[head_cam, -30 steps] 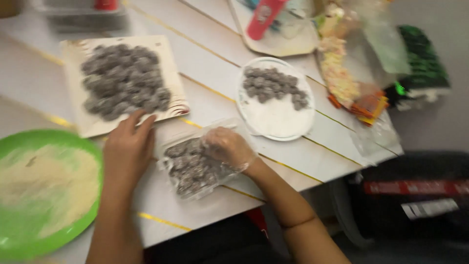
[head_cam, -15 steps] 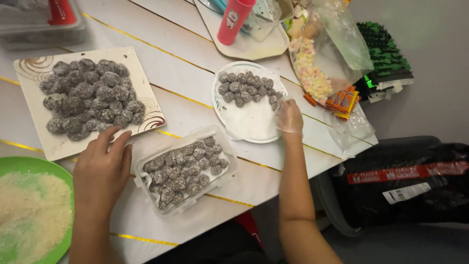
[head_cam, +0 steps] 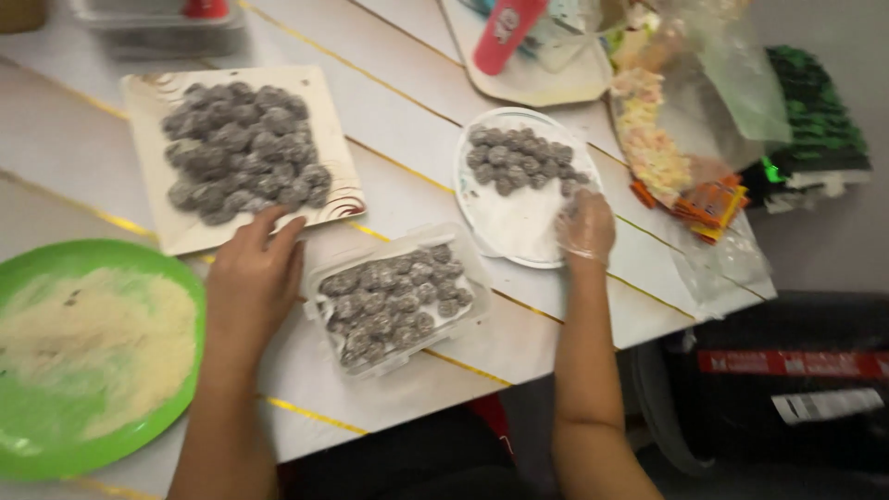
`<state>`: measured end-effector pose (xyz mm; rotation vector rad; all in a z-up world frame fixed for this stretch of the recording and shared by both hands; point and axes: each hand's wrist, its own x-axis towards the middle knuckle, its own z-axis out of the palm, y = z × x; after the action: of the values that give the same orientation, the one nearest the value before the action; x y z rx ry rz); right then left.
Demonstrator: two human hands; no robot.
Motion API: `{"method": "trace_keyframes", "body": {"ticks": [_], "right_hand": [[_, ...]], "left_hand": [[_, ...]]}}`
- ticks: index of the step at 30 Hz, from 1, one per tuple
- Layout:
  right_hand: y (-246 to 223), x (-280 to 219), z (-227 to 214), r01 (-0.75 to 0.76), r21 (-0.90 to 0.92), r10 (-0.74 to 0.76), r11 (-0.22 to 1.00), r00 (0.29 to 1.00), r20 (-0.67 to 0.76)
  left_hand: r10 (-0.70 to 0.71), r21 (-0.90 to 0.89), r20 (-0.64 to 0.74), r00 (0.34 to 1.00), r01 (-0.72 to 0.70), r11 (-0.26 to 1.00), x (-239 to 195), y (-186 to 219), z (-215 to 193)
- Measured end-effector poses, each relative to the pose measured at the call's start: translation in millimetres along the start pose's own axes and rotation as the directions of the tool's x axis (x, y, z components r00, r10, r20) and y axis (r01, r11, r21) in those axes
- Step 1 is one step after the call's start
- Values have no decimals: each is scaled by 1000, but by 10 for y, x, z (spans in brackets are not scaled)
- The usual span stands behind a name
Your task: Organizing and packaging small chocolate pastries into a plastic tray, some are dipped in white powder.
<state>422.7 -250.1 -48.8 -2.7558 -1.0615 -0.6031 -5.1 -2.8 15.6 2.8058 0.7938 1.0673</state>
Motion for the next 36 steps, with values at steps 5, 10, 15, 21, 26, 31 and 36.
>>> {"method": "trace_keyframes", "body": {"ticks": [5, 10, 15, 21, 26, 31, 36], "right_hand": [[12, -82, -20, -67, -41, 68, 997, 997, 25], [-477, -240, -557, 244, 912, -232, 329, 957, -172], [-1550, -646, -1352, -104, 917, -424, 386, 862, 277], [-2138, -731, -1469, 29, 984, -663, 176, 742, 96], [-2158, -807, -1239, 118, 961, -671, 250, 736, 84], [-2242, -807, -1411, 320, 855, -635, 408, 773, 14], [-1629, -528, -1112, 185, 965, -750, 188, 661, 19]], "left_hand": [[2, 56, -34, 999, 0, 998, -68, -61, 151], [4, 70, -41, 999, -1, 998, -66, -47, 156], [11, 61, -19, 1000, -10, 998, -68, -60, 160], [0, 60, -17, 1000, 1, 998, -80, -56, 156], [-11, 37, -14, 1000, 11, 999, -86, -72, 170], [16, -40, 6, 1000, -16, 999, -22, -22, 29], [-20, -12, 94, 995, 21, 1000, -32, -11, -9]]}}
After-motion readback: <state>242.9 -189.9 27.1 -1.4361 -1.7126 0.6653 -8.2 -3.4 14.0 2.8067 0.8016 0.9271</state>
